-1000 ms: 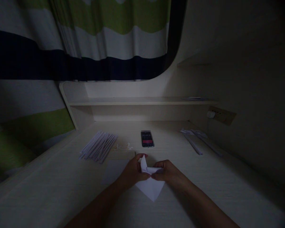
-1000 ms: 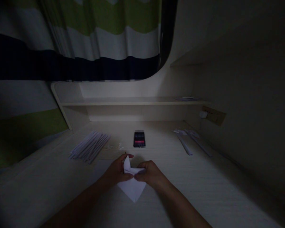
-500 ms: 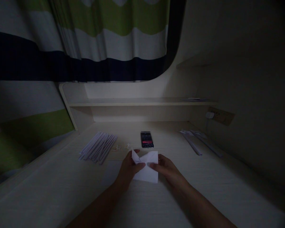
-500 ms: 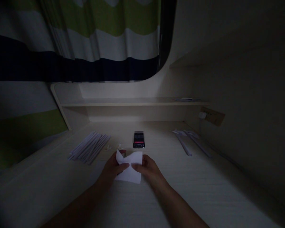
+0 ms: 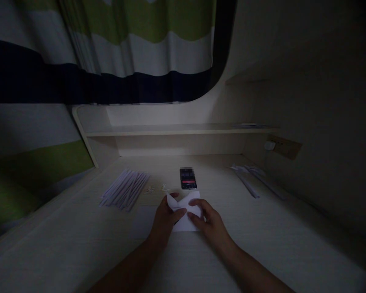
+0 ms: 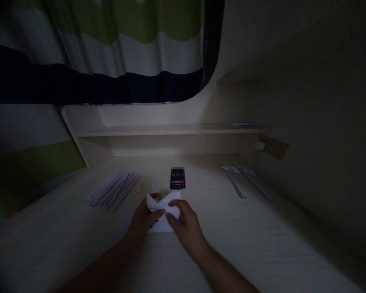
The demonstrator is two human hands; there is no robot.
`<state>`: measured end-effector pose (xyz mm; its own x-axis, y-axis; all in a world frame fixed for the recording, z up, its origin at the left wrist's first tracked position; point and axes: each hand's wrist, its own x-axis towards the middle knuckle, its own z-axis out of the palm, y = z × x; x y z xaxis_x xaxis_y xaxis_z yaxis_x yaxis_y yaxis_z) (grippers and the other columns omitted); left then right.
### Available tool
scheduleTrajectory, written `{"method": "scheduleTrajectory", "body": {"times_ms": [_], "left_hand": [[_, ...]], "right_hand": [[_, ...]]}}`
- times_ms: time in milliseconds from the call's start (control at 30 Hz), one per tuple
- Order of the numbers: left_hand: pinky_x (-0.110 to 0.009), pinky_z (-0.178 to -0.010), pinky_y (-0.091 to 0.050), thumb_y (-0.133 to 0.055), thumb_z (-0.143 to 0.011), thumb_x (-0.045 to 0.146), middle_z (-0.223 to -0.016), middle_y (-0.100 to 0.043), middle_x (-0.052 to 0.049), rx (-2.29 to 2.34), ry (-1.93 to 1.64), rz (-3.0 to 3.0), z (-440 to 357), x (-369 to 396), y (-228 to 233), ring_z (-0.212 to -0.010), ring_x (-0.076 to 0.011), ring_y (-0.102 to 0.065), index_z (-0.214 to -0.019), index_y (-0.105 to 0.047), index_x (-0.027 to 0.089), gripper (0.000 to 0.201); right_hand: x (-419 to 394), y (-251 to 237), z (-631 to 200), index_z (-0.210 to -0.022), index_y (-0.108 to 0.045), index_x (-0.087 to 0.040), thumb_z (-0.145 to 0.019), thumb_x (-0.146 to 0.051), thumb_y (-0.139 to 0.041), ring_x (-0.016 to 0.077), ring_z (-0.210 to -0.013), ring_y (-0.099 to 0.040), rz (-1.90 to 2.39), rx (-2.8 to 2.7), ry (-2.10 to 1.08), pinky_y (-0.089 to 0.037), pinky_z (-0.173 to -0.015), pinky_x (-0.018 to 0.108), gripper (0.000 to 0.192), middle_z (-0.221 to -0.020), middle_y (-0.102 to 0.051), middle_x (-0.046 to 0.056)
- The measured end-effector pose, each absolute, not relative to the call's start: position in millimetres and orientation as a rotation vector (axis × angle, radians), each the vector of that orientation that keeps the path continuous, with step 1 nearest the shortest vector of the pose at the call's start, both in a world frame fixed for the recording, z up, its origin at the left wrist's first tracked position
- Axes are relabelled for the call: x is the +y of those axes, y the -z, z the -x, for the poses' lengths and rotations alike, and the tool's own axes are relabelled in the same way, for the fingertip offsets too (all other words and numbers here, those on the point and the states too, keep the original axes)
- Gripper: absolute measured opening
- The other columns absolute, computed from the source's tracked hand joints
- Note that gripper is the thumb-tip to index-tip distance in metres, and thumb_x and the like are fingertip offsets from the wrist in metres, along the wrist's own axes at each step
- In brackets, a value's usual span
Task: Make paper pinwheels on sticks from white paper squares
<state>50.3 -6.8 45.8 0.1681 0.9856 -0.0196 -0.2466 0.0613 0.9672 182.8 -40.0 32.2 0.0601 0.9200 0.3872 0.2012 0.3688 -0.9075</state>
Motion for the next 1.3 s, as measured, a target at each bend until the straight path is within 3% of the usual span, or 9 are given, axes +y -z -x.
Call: {"method": "scheduleTrajectory", "body": {"times_ms": [433,633,1033,1300], "left_hand": [[-0.022,-0.054,-0.04,-0.067,-0.056,0.019,-0.064,-0.056,0.004,0.938,-1.121,-1.174,-51.6,-10.6,-40.8,-0.057,-0.0105,-0.052,-0.095,-0.048,0.018,0.044],[-0.022,-0.053,-0.04,-0.067,-0.055,0.018,-0.07,-0.059,0.002,0.949,-1.13,-1.203,-51.0,-9.4,-37.5,-0.057,-0.011,-0.053,-0.09,-0.052,0.017,0.038],[-0.022,-0.051,-0.04,-0.065,-0.055,0.018,-0.072,-0.06,-0.001,0.983,-1.113,-1.262,-51.2,-9.0,-40.6,-0.059,-0.0125,-0.054,-0.089,-0.053,0.015,0.037],[-0.02,-0.045,-0.037,-0.064,-0.054,0.015,-0.054,-0.054,0.005,1.057,-1.1,-1.312,-50.5,-9.0,-45.2,-0.047,-0.0097,-0.049,-0.09,-0.052,0.015,0.038]], "right_hand": [[-37.0,-33.2,-185.5,-0.071,-0.052,-0.019,-0.07,-0.02,-0.052,0.0153,-0.064,-0.049,1.179,-1.428,-0.65,-0.038,-0.059,0.025,0.001,-0.068,-0.052,-0.001],[-38.6,-36.9,-185.7,-0.07,-0.052,-0.02,-0.071,-0.016,-0.049,0.0169,-0.071,-0.051,1.176,-1.497,-0.611,-0.039,-0.065,0.028,0.004,-0.073,-0.052,0.001],[-40.8,-39.0,-186.5,-0.07,-0.05,-0.02,-0.069,-0.016,-0.05,0.0157,-0.065,-0.05,1.269,-1.534,-0.541,-0.038,-0.059,0.025,0.004,-0.068,-0.053,0.0],[-41.4,-38.9,-185.5,-0.066,-0.049,-0.02,-0.067,-0.014,-0.05,0.0162,-0.067,-0.052,1.241,-1.5,-0.547,-0.04,-0.063,0.027,0.007,-0.068,-0.055,0.0]]}}
